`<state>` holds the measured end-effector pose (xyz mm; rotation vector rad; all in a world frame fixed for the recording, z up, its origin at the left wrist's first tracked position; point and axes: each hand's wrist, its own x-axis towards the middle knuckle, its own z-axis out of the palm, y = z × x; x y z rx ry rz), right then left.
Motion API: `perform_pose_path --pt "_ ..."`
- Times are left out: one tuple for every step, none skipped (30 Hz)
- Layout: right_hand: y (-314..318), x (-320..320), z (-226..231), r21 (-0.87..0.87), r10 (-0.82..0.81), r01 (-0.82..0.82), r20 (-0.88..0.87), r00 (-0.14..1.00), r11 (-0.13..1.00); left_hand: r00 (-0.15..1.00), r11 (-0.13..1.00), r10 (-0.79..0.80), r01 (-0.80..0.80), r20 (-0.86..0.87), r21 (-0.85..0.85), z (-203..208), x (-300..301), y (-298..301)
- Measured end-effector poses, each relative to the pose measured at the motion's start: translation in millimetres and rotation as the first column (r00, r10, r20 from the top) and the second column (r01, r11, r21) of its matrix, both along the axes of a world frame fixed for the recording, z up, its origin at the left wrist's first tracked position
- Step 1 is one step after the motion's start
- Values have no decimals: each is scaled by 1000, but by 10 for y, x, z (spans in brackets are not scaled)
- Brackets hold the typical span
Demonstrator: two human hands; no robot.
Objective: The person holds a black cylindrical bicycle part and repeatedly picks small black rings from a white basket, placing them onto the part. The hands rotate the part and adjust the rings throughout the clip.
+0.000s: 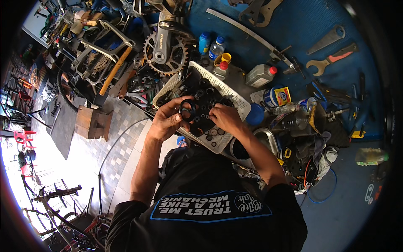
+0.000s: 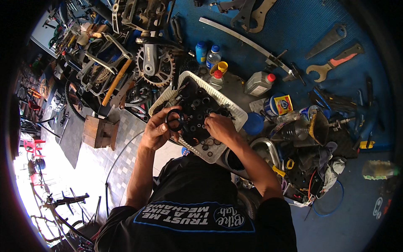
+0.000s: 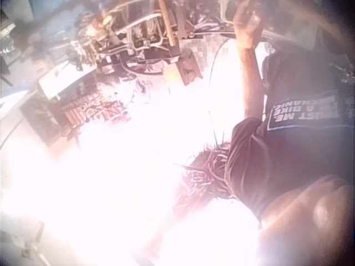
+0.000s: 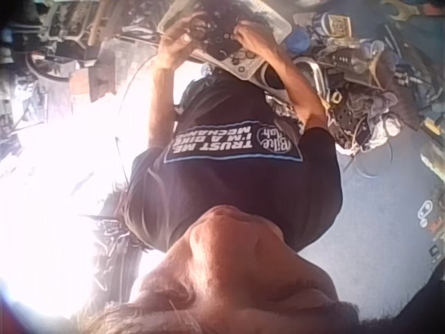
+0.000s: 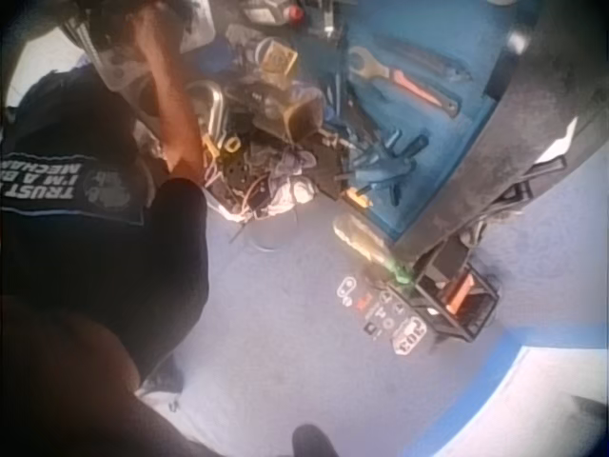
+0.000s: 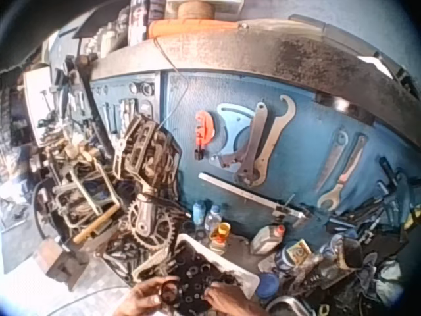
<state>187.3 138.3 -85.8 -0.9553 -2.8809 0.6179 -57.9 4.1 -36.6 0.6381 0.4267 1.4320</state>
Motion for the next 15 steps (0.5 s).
perform_pose_path --pt "-8 11 -8 4 25 -25 43 999 1000 1000 1000 1 -1 2 -2 2 2 3" --pt "-20 23 -17 7 49 -50 86 995 999 1000 1000 1 -1 1 -2 4 6 8" --pt "-42 30 -28 9 64 -65 98 993 998 1000 1000 2 -2 1 -2 6 13 15" --pt "-75 25 -40 10 83 -85 110 990 996 1000 1000 5 -5 1 -4 6 16 12" --pt "-99 23 -49 10 102 -104 122 987 995 1000 1000 7 -7 0 -5 7 18 10" --pt "-108 25 -57 30 111 -116 124 986 993 1000 1000 9 -9 -1 -7 9 19 11" --pt "-117 32 -78 49 119 -126 126 985 991 1000 1000 9 -9 -3 -10 9 18 12" --pt "-126 37 -100 68 126 -135 128 984 988 1000 1000 5 -5 -1 -9 9 13 13" --pt "-134 36 -129 84 142 -152 115 983 985 1000 1000 2 -2 1 -8 8 6 13" --pt "-141 26 -148 102 155 -166 102 983 981 1000 1000 -4 4 3 -6 8 1 19" --pt "-149 22 -166 120 169 -179 90 981 976 1000 1000 -1 1 3 -9 4 3 21" --pt "-158 28 -179 150 182 -195 98 979 969 1000 1000 2 -2 3 -12 -3 7 22" --pt "-168 21 -161 181 196 -213 106 975 960 1000 1000 7 -7 3 -14 -5 11 20" --pt "-181 10 -148 212 211 -231 115 971 950 1000 1000 6 -6 4 -18 -4 12 20" --pt "-198 -10 -150 220 213 -241 144 966 945 1000 1000 6 -6 4 -21 2 13 19"
